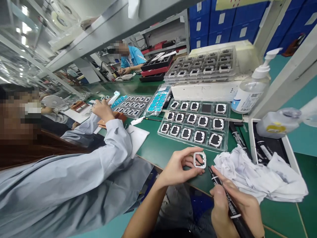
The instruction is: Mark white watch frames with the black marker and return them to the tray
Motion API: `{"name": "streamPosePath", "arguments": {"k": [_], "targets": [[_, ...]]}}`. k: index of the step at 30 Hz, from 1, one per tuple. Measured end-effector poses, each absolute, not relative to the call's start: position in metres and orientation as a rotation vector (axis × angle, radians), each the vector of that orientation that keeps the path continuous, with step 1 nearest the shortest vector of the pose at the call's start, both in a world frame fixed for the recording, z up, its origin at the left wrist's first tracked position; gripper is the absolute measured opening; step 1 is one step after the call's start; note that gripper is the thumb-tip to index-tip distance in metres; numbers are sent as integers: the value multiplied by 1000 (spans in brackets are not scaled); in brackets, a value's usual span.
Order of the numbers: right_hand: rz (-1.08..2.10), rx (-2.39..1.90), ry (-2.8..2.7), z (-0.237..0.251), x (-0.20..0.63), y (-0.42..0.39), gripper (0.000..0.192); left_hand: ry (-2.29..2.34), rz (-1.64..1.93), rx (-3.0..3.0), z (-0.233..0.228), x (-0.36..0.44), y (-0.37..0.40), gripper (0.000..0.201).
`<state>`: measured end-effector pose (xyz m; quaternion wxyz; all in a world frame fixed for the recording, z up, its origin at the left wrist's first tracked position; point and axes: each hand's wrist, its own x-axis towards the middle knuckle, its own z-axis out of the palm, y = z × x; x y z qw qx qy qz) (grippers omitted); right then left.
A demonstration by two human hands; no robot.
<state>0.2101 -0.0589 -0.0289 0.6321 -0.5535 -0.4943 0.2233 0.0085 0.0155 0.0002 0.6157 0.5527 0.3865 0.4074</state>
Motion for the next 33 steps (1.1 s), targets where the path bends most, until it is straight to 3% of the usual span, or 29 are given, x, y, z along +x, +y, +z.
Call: {"name": "streamPosePath", "arguments": {"k": [9, 14, 33], "targets": [[216, -1175, -951, -15, 173, -60, 21, 889, 919, 1440, 4, 3, 8, 65], [277, -1100, -1068, -10, 166, -61, 11, 858, 940, 1508, 9, 0, 2, 49], [243, -1074, -1213, -6, 169, -58, 16, 862, 1086, 1726, 8, 3, -3, 39]]}}
